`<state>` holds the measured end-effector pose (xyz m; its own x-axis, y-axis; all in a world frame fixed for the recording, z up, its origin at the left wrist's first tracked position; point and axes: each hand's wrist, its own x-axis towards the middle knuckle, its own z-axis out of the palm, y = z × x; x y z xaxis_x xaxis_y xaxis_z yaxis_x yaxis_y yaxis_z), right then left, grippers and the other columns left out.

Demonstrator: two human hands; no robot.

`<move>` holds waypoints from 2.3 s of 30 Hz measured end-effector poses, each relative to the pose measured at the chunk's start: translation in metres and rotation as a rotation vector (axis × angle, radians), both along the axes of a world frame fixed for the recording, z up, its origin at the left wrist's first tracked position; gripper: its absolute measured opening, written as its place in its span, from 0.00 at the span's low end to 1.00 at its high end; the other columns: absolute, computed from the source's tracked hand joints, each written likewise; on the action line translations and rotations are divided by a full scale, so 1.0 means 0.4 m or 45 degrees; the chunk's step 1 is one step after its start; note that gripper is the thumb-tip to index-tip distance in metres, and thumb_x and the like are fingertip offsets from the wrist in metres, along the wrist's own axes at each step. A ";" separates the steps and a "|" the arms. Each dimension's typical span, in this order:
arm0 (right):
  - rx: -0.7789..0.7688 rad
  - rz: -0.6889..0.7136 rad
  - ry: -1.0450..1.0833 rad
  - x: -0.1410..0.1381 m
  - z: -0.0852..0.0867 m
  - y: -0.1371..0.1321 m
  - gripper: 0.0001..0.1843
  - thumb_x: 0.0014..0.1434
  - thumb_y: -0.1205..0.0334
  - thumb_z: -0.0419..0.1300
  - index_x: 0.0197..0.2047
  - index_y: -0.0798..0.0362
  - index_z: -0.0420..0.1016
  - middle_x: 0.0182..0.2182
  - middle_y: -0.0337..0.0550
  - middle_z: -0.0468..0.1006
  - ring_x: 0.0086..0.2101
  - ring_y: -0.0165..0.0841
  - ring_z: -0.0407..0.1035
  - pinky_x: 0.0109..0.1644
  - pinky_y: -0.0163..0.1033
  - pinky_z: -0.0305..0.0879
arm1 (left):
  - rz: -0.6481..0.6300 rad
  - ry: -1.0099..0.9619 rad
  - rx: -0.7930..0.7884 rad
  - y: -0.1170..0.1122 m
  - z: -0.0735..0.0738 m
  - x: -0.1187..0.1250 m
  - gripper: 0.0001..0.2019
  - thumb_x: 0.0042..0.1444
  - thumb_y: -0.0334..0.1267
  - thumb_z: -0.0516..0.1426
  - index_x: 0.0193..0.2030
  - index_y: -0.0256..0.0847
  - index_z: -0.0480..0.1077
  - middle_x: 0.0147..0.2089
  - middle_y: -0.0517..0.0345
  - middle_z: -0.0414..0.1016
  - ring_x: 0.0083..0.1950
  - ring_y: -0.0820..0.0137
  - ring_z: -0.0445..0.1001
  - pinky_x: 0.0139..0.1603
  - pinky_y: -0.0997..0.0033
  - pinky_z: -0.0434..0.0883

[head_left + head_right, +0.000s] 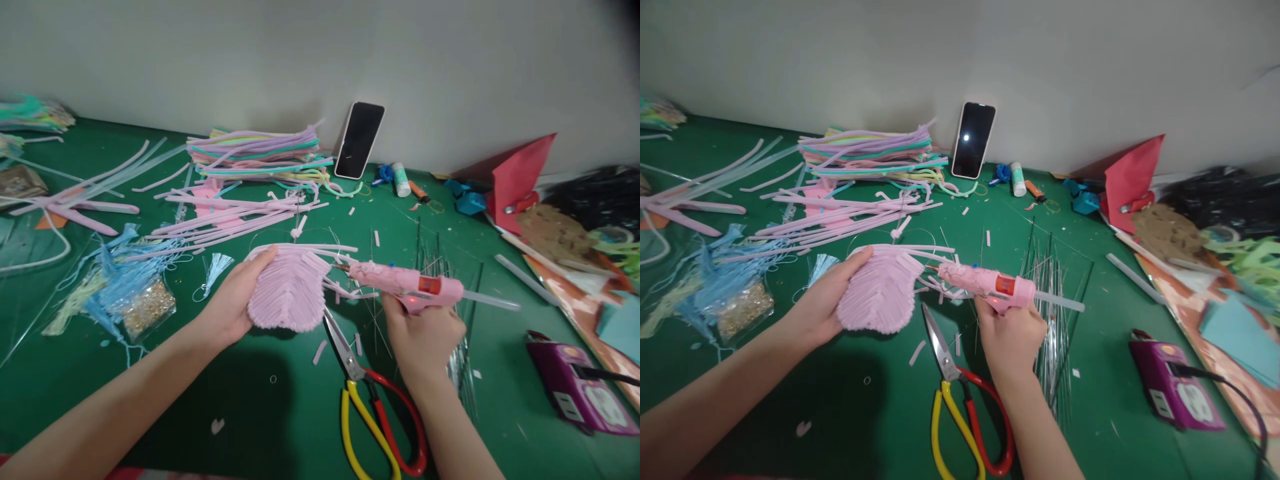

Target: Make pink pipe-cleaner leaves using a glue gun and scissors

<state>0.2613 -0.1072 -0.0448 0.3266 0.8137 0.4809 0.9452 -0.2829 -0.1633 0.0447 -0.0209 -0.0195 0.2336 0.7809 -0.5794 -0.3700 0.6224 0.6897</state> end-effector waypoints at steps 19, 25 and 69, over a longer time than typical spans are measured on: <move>0.002 -0.077 0.146 0.006 -0.001 0.016 0.18 0.51 0.52 0.52 0.15 0.50 0.64 0.14 0.44 0.66 0.20 0.38 0.65 0.26 0.39 0.56 | 0.022 0.006 -0.033 -0.002 0.006 -0.004 0.08 0.58 0.39 0.58 0.37 0.38 0.75 0.33 0.56 0.79 0.32 0.68 0.78 0.32 0.72 0.76; -0.346 -0.142 0.398 0.085 0.021 0.037 0.15 0.47 0.47 0.58 0.24 0.50 0.64 0.18 0.42 0.70 0.18 0.34 0.61 0.23 0.37 0.55 | 0.055 0.034 -0.055 0.006 0.019 -0.017 0.10 0.55 0.42 0.60 0.38 0.39 0.74 0.35 0.56 0.79 0.32 0.68 0.79 0.29 0.73 0.75; -0.077 0.368 1.147 -0.125 0.115 0.025 0.06 0.54 0.61 0.60 0.31 0.51 0.78 0.27 0.39 0.80 0.28 0.31 0.72 0.35 0.36 0.68 | 0.001 0.148 0.292 -0.009 0.033 -0.028 0.11 0.46 0.44 0.65 0.28 0.36 0.74 0.25 0.59 0.74 0.25 0.71 0.72 0.27 0.74 0.68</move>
<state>0.2111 -0.0974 0.0013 0.3362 0.9364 0.1003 0.5054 -0.0895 -0.8582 0.0336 -0.0246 -0.0063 0.1754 0.8951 -0.4099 -0.2803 0.4445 0.8508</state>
